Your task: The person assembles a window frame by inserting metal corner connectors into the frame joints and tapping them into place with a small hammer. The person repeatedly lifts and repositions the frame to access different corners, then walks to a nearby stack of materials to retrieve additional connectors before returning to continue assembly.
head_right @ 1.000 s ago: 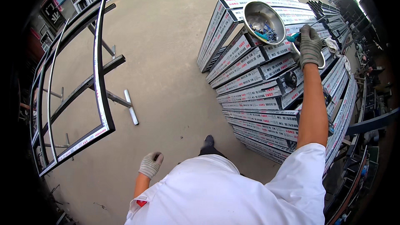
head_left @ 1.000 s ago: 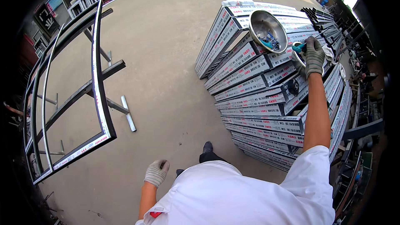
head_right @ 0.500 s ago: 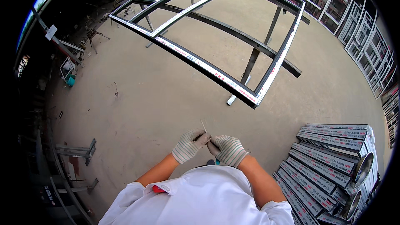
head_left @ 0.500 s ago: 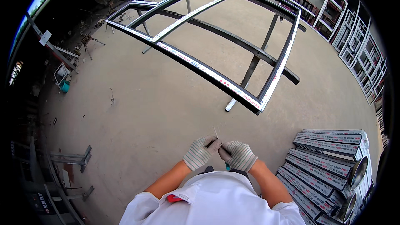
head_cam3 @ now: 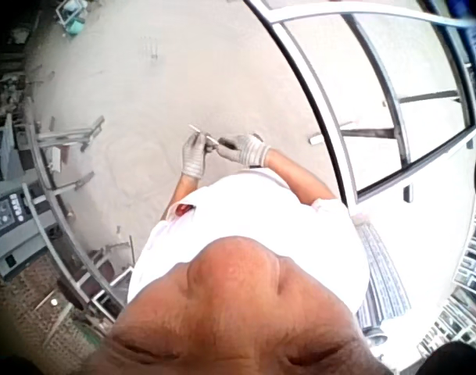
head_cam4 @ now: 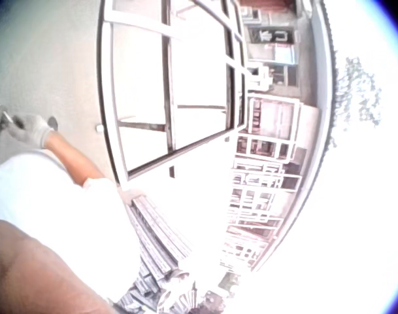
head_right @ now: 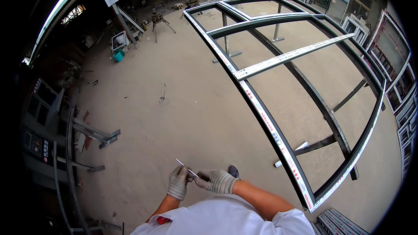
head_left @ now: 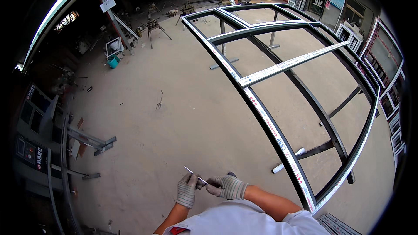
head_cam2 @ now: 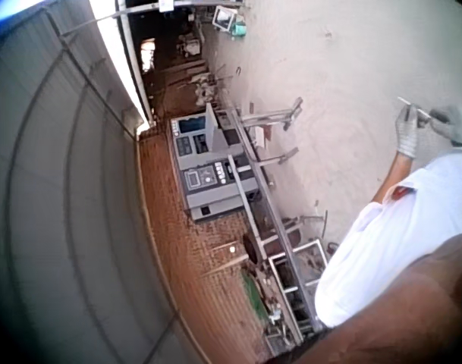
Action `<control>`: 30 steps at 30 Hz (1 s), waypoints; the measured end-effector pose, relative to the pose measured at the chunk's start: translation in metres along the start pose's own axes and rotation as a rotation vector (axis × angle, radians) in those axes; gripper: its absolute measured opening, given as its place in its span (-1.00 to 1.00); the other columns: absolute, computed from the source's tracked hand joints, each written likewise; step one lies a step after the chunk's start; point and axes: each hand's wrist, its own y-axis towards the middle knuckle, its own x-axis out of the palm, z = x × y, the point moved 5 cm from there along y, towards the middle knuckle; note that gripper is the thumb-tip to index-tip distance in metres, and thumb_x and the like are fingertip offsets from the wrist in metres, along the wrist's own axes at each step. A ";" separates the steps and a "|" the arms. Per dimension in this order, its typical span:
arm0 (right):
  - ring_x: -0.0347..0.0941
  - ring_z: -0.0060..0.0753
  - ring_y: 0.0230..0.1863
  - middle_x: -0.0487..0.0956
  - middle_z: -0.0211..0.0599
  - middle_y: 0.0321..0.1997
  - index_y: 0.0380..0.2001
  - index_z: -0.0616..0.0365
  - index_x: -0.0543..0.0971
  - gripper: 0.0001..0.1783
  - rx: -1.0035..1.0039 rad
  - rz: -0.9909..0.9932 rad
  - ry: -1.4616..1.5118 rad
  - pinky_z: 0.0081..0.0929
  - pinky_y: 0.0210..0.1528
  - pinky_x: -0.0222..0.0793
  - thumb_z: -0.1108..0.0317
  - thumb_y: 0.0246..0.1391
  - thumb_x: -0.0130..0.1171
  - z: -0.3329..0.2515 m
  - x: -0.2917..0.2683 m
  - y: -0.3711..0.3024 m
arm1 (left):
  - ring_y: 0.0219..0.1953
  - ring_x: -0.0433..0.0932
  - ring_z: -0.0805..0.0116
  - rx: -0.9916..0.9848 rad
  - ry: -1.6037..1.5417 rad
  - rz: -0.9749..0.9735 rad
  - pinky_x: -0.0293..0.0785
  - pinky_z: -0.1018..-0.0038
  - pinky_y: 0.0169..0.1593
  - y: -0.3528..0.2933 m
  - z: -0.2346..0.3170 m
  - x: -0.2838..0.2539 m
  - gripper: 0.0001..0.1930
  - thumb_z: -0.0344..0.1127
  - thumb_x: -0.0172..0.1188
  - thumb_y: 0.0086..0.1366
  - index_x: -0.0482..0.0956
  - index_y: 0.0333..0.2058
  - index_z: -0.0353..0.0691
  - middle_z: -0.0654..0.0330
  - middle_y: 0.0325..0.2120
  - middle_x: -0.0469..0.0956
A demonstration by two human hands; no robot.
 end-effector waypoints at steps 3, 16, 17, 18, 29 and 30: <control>0.60 0.12 0.03 0.65 0.07 0.00 0.30 0.17 0.43 -0.38 0.012 -0.104 0.094 -0.16 0.15 0.49 -0.06 0.39 0.03 -0.028 -0.055 0.058 | -0.51 0.50 0.47 0.042 -0.339 0.109 0.56 0.40 -0.29 0.062 0.033 -0.015 -0.79 -0.22 0.20 0.46 0.60 -0.25 -0.28 0.27 -0.56 0.52; 0.64 -0.09 -0.27 0.69 -0.13 -0.27 0.04 -0.07 0.66 -0.72 -0.169 -0.271 -0.170 -0.32 -0.15 0.55 0.19 0.32 0.21 -0.059 -0.172 0.358 | -0.48 0.59 0.38 -0.046 -0.608 0.329 0.58 0.48 -0.38 0.296 0.106 -0.093 -0.81 -0.25 0.22 0.47 0.65 -0.23 -0.26 0.19 -0.49 0.63; 0.65 -0.12 -0.30 0.68 -0.12 -0.30 0.03 -0.05 0.66 -0.72 -0.167 -0.233 -0.143 -0.32 -0.16 0.55 0.16 0.32 0.20 -0.051 -0.179 0.385 | -0.48 0.59 0.39 -0.051 -0.578 0.306 0.57 0.48 -0.37 0.324 0.118 -0.100 -0.79 -0.23 0.21 0.48 0.65 -0.23 -0.26 0.19 -0.49 0.63; 0.65 -0.14 -0.33 0.67 -0.11 -0.34 0.01 -0.03 0.66 -0.71 -0.165 -0.189 -0.121 -0.32 -0.17 0.55 0.13 0.33 0.20 -0.052 -0.193 0.413 | -0.47 0.59 0.39 -0.076 -0.524 0.280 0.58 0.48 -0.36 0.354 0.134 -0.108 -0.76 -0.20 0.20 0.48 0.66 -0.23 -0.28 0.19 -0.49 0.63; 0.46 -0.65 -0.41 0.57 -0.45 -0.48 -0.10 0.19 0.69 -0.76 -0.021 0.594 0.183 -0.56 -0.28 0.47 0.29 0.38 0.13 -0.095 -0.414 0.638 | -0.44 0.57 0.48 0.092 0.170 -0.068 0.55 0.49 -0.27 0.668 0.376 -0.152 -0.61 -0.09 0.12 0.52 0.67 -0.21 -0.36 0.18 -0.47 0.64; 0.44 -0.67 -0.43 0.55 -0.48 -0.48 -0.12 0.20 0.69 -0.77 0.025 0.660 0.276 -0.57 -0.31 0.45 0.31 0.38 0.14 -0.095 -0.434 0.653 | -0.45 0.56 0.48 0.093 0.224 -0.087 0.55 0.50 -0.27 0.694 0.385 -0.155 -0.62 -0.10 0.12 0.53 0.67 -0.21 -0.36 0.18 -0.47 0.64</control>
